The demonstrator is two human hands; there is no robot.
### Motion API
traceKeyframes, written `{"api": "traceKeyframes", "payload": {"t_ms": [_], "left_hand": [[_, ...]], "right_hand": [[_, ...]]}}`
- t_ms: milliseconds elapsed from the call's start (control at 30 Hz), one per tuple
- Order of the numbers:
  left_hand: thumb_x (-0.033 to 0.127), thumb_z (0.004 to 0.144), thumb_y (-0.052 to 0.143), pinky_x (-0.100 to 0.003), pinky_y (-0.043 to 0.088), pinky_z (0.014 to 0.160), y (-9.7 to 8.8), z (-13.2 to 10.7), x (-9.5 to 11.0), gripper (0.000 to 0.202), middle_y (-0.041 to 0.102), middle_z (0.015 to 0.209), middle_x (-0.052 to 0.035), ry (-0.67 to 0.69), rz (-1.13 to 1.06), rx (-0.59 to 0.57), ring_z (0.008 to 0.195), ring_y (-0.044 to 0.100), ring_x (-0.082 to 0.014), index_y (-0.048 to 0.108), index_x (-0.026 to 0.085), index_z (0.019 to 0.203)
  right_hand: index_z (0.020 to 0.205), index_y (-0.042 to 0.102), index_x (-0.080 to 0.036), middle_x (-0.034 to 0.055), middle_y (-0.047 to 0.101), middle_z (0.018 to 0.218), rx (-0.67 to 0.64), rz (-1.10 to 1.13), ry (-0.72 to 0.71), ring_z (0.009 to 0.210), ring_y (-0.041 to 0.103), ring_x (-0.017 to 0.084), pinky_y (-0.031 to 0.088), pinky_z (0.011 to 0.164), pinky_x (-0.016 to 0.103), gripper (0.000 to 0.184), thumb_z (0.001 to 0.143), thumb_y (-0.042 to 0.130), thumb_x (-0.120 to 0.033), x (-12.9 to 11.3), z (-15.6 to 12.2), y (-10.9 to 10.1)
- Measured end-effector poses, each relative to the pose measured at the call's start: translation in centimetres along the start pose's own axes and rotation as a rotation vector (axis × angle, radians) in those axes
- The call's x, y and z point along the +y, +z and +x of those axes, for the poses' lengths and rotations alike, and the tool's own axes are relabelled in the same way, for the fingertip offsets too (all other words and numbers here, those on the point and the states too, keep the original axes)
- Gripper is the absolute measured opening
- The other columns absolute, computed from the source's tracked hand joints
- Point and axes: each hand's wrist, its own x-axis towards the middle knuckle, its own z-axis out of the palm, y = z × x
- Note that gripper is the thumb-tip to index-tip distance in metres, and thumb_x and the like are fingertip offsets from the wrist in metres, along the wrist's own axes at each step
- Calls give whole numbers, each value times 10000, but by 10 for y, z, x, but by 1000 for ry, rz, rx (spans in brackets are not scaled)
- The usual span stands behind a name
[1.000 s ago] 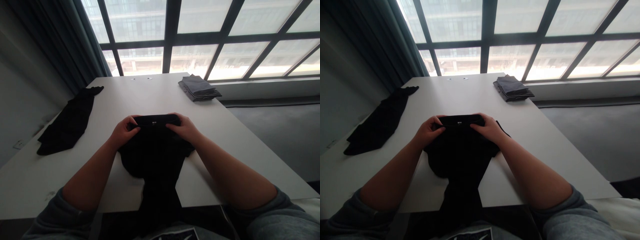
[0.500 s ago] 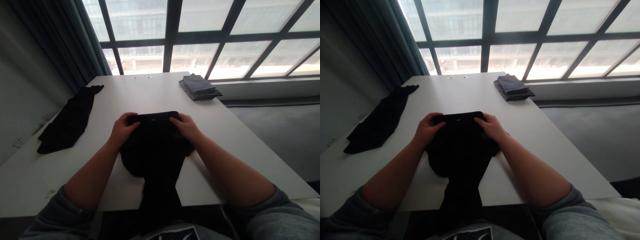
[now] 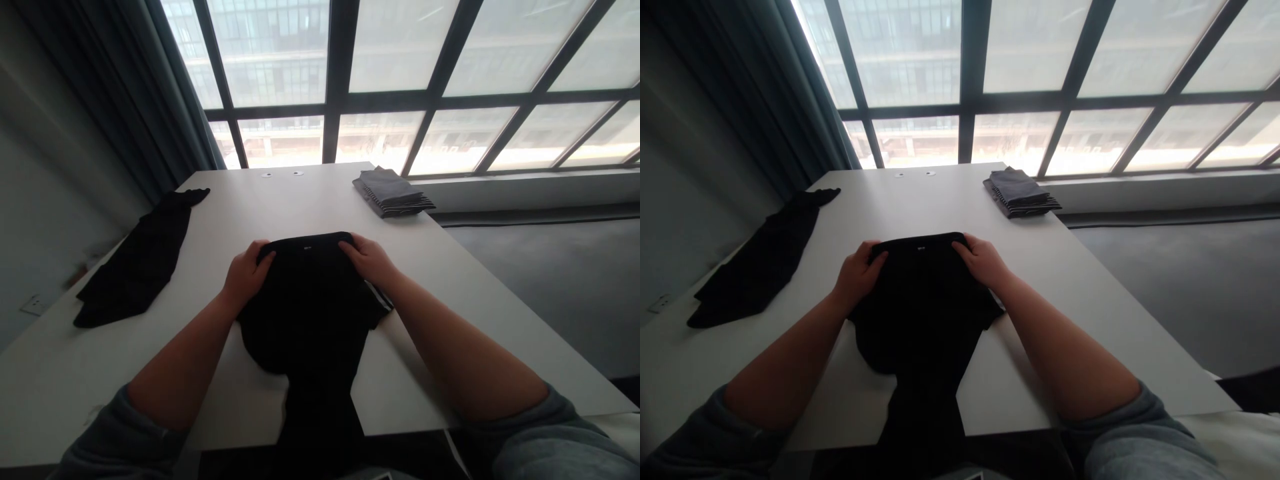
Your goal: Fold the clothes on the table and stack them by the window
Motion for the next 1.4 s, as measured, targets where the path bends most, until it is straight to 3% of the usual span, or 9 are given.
{"api": "traceKeyframes", "payload": {"t_ms": [133,267,433,633,767,967,1100,1200,1400], "left_hand": [[545,1000,531,-355,498,747,-10,50,-14,361,753,878,-43,-4,229,-92,824,731,-300,657,280,1211],[574,1006,490,-394,503,781,-13,123,-25,420,772,977,-105,-15,432,-190,939,731,-364,667,269,1234],[534,995,492,-425,527,865,16,181,-42,440,762,1212,-145,-171,598,-383,1112,701,-383,654,284,1318],[491,971,538,-469,540,885,84,181,-87,422,745,1263,-172,-330,647,-508,1152,692,-397,685,298,1316],[514,1008,468,-471,537,877,109,179,-112,436,736,1263,-173,-399,629,-485,1151,689,-384,663,305,1337],[676,979,498,-494,509,924,114,180,-139,587,644,1332,-224,-481,578,-287,1183,620,-403,606,252,1370],[518,962,645,-492,470,999,116,179,-144,411,621,1346,-198,-260,593,-129,1254,539,-400,678,232,1255],[370,1012,574,-469,467,1040,118,179,-144,300,644,1362,-141,-64,632,-205,1285,547,-361,723,243,1239],[373,1099,364,-395,410,1184,119,181,-138,488,582,1554,-113,-61,704,-504,1404,544,-293,640,187,1455]], "right_hand": [[1048,719,-229,58,771,905,-68,-284,-82,819,676,255,498,794,352,323,1022,515,-478,-3,46,-15],[1241,727,-181,141,781,1164,-146,-432,-55,1047,703,314,497,920,378,376,1055,496,-413,-2,119,-16],[1366,707,-149,169,706,1392,-337,-606,167,1238,662,321,483,1022,353,416,1055,541,-369,20,189,15],[1460,647,-226,165,671,1450,-427,-661,371,1241,673,322,506,1023,392,488,1015,612,-422,71,210,73],[1525,554,-271,156,662,1454,-429,-661,420,1251,660,331,511,1014,442,511,1052,498,-458,96,218,88],[1491,509,-198,216,601,1429,-236,-666,346,1256,592,360,494,1014,477,560,1030,562,-512,115,222,97],[1333,645,-202,200,530,1474,-105,-691,53,1330,467,367,437,1058,513,349,1069,517,-391,121,215,104],[1242,738,-187,179,562,1455,-149,-711,-85,1340,449,356,424,1084,498,357,1084,456,-337,123,212,106],[1479,657,-259,69,554,1583,-310,-749,-35,1352,555,321,458,1140,485,483,1073,423,-377,121,214,102]]}}
